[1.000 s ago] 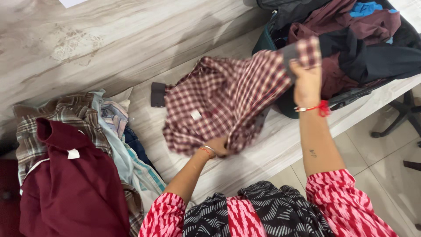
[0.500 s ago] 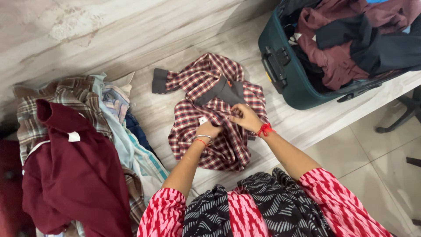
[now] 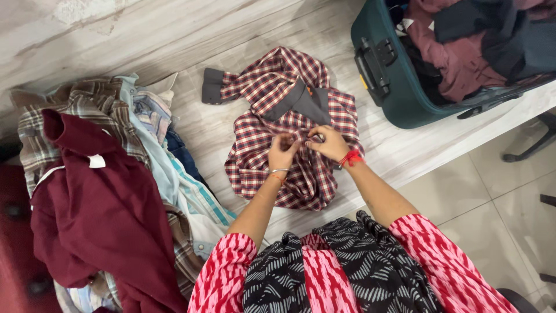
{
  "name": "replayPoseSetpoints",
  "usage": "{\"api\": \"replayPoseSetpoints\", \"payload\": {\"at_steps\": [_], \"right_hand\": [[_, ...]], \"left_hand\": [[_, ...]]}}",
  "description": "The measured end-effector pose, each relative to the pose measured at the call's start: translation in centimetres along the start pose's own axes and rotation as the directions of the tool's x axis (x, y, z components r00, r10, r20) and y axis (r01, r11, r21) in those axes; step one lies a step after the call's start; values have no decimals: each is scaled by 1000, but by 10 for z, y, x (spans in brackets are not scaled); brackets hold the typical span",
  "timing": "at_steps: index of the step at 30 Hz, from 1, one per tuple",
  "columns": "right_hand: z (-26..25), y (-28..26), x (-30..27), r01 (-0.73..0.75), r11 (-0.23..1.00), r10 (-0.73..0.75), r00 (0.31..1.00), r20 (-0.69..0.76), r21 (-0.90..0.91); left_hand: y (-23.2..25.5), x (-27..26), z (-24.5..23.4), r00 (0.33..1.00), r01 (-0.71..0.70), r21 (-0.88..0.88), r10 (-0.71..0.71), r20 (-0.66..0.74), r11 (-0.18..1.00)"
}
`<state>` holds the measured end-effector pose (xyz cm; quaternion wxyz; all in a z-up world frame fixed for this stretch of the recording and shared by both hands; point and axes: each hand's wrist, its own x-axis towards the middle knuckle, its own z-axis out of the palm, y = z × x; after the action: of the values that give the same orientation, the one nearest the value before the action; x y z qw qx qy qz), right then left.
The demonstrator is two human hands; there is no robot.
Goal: The person picks up a maroon shirt and a plaid shirt from a suitcase and folds them on a surface by hand.
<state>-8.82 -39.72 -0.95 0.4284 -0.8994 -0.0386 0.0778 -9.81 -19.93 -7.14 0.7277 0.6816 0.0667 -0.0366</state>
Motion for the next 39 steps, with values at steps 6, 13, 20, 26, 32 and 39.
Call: {"api": "replayPoseSetpoints", "payload": {"at_steps": [6,13,20,26,32,39], "right_hand": [[10,26,2,121,989,-121,993,-9,82],[-1,28,23,127,974,-130,992,0,190],[-20,19,59,102,959,-117,992,41,265],[-27,40,102,-43,824,-48,988,145,565],[-34,64,142,-30,803,-121,970,212,596],[-32,90,169,-1,843,-204,925,321,539]], "left_hand": [[-1,14,17,991,113,136,-103,-80,984],[-17,34,2,999,-21,9,20,49,1000],[-31,61,-6,989,-43,-79,54,139,996],[-16,71,1,989,-146,88,146,16,985],[-8,82,10,996,26,134,-15,-84,991],[-12,88,19,981,-112,-13,109,-161,994]]}}
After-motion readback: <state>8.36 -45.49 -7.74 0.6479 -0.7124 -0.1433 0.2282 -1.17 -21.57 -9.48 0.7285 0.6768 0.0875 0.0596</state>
